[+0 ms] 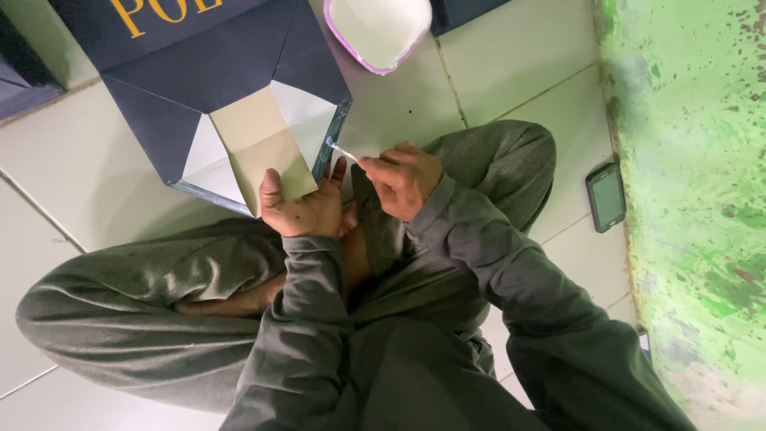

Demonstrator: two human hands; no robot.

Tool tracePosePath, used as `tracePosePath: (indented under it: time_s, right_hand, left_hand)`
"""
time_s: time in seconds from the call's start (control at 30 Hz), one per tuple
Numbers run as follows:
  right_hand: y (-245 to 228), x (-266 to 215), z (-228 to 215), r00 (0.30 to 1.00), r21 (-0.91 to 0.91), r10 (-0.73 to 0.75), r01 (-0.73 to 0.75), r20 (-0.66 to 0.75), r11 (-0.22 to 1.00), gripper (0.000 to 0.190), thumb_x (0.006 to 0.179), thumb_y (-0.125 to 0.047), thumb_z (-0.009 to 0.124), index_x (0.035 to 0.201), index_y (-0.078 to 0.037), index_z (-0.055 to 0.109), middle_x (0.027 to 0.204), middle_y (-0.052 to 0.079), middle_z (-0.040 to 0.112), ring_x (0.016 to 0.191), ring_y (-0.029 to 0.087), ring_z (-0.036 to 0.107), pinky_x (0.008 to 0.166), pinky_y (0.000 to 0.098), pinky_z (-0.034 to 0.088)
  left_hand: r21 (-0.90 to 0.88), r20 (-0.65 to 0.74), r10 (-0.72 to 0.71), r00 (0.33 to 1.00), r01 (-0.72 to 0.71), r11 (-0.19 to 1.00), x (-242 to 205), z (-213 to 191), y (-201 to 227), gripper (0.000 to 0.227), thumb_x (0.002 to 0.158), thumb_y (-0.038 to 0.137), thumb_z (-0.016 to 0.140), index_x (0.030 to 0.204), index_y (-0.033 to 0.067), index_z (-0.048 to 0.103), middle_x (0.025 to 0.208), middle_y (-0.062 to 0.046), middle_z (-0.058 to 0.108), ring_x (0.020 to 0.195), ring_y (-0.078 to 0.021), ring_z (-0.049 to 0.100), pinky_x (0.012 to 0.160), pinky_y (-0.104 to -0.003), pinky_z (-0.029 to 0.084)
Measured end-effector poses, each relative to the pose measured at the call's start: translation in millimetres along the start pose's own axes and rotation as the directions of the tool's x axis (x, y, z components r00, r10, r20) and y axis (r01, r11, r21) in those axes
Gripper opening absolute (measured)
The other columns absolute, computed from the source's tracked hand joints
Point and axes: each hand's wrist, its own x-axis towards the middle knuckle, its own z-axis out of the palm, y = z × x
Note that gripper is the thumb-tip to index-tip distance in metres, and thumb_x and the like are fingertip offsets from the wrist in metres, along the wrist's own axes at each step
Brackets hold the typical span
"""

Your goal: The person applies glue to the interior flaps of a blue paper bag using a small applicator stick and then presses the flaps together to seal the bottom.

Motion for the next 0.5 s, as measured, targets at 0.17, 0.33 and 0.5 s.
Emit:
tracePosePath:
  time_s: [0.17, 0.33, 0.5]
  right_hand:
    - [20.1, 9.8, 3.9, 0.998, 0.017, 0.014, -0.013, -0.066, 1.0, 0.028, 0.103, -0.012, 0.065, 0.129, -0.021, 0.066, 0.073, 0.008, 0.067, 0.065, 0.036, 0.068, 0.055, 0.0498, 0.064]
    - [18.0, 5.1, 13.1, 0.997, 0.029, 0.03, -0.028, -0.074, 0.999, 0.03, 0.1, -0.012, 0.065, 0.128, -0.021, 0.069, 0.073, 0.009, 0.07, 0.062, 0.035, 0.068, 0.053, 0.0474, 0.063]
    - [-3.6, -12.5, 13.0, 0.963, 0.164, -0.169, 0.205, -0.208, 0.965, 0.036, 0.1, -0.013, 0.069, 0.134, -0.023, 0.061, 0.078, 0.001, 0.071, 0.054, 0.023, 0.06, 0.044, 0.0401, 0.055]
  left_hand:
    - [-0.004, -0.04, -0.026, 0.999, 0.026, 1.0, -6.2, 6.0, 0.0, 0.043, 0.08, 0.035, 0.068, 0.111, 0.0065, 0.068, 0.11, -0.022, 0.073, 0.093, -0.0495, 0.07, 0.1, -0.076, 0.047]
    - [-0.001, -0.053, -0.021, 0.998, 0.021, 1.0, -6.7, 9.5, 0.7, 0.044, 0.08, 0.036, 0.068, 0.112, 0.0055, 0.067, 0.109, -0.023, 0.072, 0.09, -0.0496, 0.07, 0.098, -0.074, 0.049]
    - [-0.035, -0.008, -0.018, 1.0, 0.018, 0.999, 0.0, -0.1, -4.0, 0.044, 0.081, 0.032, 0.068, 0.115, 0.0043, 0.065, 0.111, -0.021, 0.07, 0.094, -0.0531, 0.066, 0.097, -0.077, 0.048]
